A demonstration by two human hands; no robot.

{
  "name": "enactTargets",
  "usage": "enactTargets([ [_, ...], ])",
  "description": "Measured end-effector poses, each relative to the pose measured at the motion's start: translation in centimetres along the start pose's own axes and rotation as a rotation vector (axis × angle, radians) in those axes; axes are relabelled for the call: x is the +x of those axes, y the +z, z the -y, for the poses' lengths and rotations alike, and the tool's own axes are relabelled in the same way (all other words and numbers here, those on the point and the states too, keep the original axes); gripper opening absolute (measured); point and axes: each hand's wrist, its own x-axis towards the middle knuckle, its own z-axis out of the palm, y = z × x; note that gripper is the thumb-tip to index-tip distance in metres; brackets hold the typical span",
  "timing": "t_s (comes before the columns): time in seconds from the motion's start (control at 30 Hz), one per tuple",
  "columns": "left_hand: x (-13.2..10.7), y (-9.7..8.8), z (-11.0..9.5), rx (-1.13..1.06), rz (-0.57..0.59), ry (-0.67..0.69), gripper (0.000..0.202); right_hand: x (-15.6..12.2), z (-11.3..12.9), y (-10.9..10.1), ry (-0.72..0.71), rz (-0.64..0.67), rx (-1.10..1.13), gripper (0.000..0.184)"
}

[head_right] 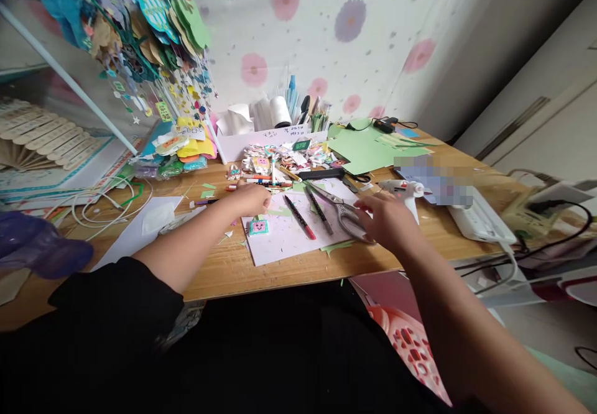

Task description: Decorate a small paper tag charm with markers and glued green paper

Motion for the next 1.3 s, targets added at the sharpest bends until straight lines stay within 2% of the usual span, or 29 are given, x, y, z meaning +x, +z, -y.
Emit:
enactTargets([
  [0.17, 0.3, -0.3, 0.1, 0.021, 0.013, 0.010, 0.012, -3.2, 0.5, -0.4, -0.125, 0.051, 0.102, 0.023],
  [0.33, 0.7, -0.6, -0.3, 0.047, 0.022, 0.040, 0.024, -4.3, 0.8, -0.2, -0.166, 0.023, 0.103, 0.021],
  [0.57, 1.2, -0.3, -1.0, 0.045, 0.019, 0.076, 0.019, -6.1, 1.7, -1.1, -0.328, 0.159, 0.037, 0.020],
  [0.7, 1.3, -0.1, -0.8, 0.035, -0.006, 0.082, 0.009, -8.1, 2.0, -1.7, -0.314, 0.169, 0.078, 0.021],
  [0.8, 1.3, 0.0, -0.6, 0.027, -0.019, 0.085, 0.010, -9.3, 1.8, -1.5, -0.314, 0.179, 0.131, 0.018],
  [0.97, 0.9, -0.1, -0.9, 0.020, -0.031, 0.081, 0.015, -10.2, 1.4, -0.5, -0.280, 0.093, 0.148, 0.022],
  [1.1, 0.4, -0.2, -1.2, 0.000, -0.044, 0.056, 0.015, -10.5, 1.4, -0.3, -0.299, 0.069, 0.187, 0.013],
  [1.23, 0.3, 0.2, -0.8, -0.080, -0.082, 0.057, 0.020, -9.8, 1.5, -0.9, -0.255, 0.180, 0.309, 0.010],
  [1.3, 0.3, 0.4, -0.3, -0.139, -0.108, 0.058, 0.018, -9.1, 1.5, -1.2, -0.178, 0.269, 0.411, 0.010],
])
